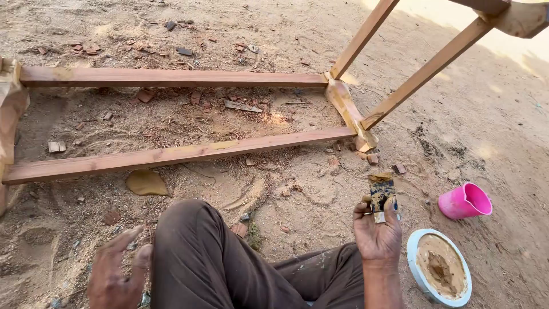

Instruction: Applying wood filler to the joints of a wooden frame and smoothing it with a sanding block.

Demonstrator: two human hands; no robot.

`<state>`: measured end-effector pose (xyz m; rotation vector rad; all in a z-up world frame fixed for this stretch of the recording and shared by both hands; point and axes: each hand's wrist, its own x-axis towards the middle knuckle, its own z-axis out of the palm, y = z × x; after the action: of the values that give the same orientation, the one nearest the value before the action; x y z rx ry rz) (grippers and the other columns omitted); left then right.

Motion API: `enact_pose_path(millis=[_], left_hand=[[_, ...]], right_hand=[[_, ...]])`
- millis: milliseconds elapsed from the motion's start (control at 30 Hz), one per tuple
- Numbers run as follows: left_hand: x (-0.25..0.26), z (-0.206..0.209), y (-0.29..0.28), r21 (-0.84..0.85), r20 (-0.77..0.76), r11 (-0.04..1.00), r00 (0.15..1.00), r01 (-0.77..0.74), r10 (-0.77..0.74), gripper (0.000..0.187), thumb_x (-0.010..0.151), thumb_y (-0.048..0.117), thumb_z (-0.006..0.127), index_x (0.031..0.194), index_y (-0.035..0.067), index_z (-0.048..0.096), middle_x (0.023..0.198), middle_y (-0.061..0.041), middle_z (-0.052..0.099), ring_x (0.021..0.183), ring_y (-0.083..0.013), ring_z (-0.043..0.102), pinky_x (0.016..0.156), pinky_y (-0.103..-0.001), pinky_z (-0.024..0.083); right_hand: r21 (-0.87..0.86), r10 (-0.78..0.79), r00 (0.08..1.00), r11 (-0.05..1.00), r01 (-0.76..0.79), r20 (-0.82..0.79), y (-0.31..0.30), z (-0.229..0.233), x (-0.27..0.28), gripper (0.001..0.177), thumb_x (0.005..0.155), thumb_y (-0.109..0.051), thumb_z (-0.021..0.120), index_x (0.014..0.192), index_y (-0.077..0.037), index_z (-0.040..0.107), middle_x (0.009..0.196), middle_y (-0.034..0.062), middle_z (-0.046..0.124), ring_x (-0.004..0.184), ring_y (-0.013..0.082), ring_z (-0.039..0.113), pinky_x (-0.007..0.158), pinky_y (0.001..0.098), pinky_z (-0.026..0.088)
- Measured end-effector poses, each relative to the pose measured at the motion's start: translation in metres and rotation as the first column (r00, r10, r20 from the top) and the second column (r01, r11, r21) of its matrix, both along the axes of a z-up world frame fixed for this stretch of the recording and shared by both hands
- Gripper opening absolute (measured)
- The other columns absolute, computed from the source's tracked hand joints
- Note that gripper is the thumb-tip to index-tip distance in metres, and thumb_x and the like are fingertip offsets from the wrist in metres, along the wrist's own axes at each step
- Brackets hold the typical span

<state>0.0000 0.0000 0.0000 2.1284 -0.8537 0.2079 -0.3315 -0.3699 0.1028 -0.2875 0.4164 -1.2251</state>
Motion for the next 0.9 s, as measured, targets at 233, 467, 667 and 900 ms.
enact_pose_path(millis=[233,467,667,900], left_hand=[[0.156,-0.049,0.115,-0.038,0.038,0.846,0.845,-0.532,0.534,0.029,0.119,0.030,0.063,0.120,0.002,0.070,0.113,-0.017,0.067,0.099,-0.0287,0.062,0.087,-0.044,0.051],[0.335,-0.097,0.150,-0.077,0.014,0.622,0.623,-0.779,0.782,0.017,0.104,0.025,0.057,0.109,0.010,0.064,0.105,-0.007,0.065,0.101,-0.0237,0.060,0.088,-0.041,0.051],[0.411,-0.130,0.116,0.144,0.028,0.574,0.583,-0.806,0.812,0.017,0.104,0.029,0.052,0.106,0.014,0.061,0.099,-0.006,0.066,0.094,-0.0217,0.061,0.084,-0.040,0.050],[0.430,-0.134,0.091,0.131,-0.163,0.471,0.450,-0.872,0.878,0.022,0.106,0.032,0.048,0.111,0.016,0.060,0.087,-0.011,0.072,0.077,-0.0290,0.071,0.065,-0.047,0.056]], right_hand=[[-0.073,0.291,0.942,0.949,-0.306,-0.166,0.044,0.003,0.134,0.048,0.094,-0.004,0.078,0.137,0.000,0.059,0.116,0.0154,0.066,0.101,0.0266,0.068,0.086,0.0360,0.061],[0.122,0.608,0.650,0.766,-0.630,-0.456,0.167,0.009,0.331,0.049,0.089,-0.008,0.074,0.136,-0.009,0.059,0.126,0.0156,0.066,0.111,0.0238,0.069,0.089,0.0327,0.062],[0.436,0.797,0.421,0.595,-0.675,-0.434,0.248,-0.060,0.454,0.052,0.080,-0.008,0.078,0.130,-0.007,0.062,0.119,0.0082,0.066,0.099,0.0180,0.058,0.073,0.0279,0.054],[0.514,0.796,0.478,0.605,-0.608,-0.371,0.301,-0.172,0.552,0.040,0.085,0.000,0.074,0.123,-0.001,0.063,0.101,0.0135,0.075,0.080,0.0192,0.070,0.062,0.0272,0.060]])
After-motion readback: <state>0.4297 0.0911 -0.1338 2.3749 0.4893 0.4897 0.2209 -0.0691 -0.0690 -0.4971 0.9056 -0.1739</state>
